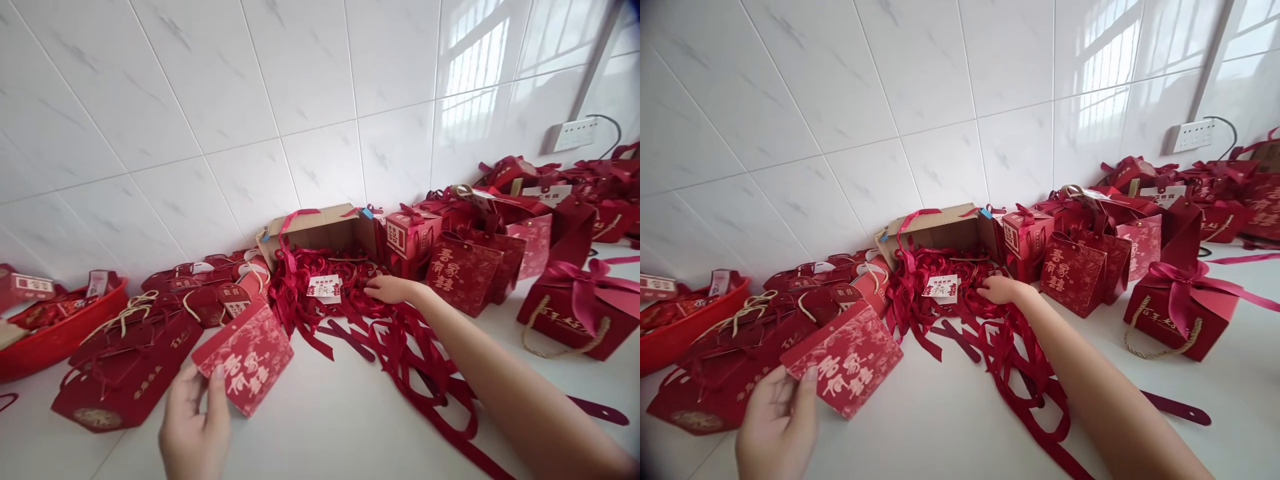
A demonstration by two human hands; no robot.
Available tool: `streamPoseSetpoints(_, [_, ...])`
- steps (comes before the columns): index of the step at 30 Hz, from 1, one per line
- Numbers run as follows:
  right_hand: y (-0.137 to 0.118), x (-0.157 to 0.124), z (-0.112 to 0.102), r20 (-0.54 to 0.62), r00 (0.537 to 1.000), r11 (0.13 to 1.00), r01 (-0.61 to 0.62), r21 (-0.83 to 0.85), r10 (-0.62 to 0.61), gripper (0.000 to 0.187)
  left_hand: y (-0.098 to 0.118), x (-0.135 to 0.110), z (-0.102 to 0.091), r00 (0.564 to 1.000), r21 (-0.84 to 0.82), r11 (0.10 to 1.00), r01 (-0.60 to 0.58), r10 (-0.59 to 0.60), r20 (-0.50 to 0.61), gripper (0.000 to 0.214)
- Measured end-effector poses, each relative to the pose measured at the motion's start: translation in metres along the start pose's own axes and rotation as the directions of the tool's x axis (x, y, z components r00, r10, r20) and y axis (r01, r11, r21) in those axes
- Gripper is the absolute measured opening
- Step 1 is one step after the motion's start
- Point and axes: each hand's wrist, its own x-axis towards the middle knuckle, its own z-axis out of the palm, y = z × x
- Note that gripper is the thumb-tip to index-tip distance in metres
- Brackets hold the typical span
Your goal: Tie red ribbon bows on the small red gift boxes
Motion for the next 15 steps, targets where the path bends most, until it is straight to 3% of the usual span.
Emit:
streamPoseSetpoints(3, [-0.003,-0.004,-0.002,0.049,0.998,0.999,-0.046,-0.004,0.046,0.026,0.016,-0.014,0.014,0.995,-0.01,0.997,0.073,-0.072,0.064,0.05])
streamPoseSetpoints(8, [-0.003,-0.003,-0.004,-0.18,0.956,0.97,-0.241,-0.033,0.231,0.026,0.027,-0.028,0.022,0.98,-0.056,0.981,0.186,-0.181,0.083,0.052])
streamPoseSetpoints(10, [-0.006,0.002,-0.001,-0.25,0.945,0.975,-0.223,-0.016,0.212,0.026,0.024,-0.033,0.022,0.976,-0.091,0.974,0.21,-0.202,0.085,0.052])
streamPoseSetpoints(15, [-0.017,0.035,0.015,-0.338,0.94,0.998,-0.039,0.059,0.056,0.026,0.01,-0.041,0.022,0.978,-0.165,0.965,0.205,-0.199,0.055,0.051])
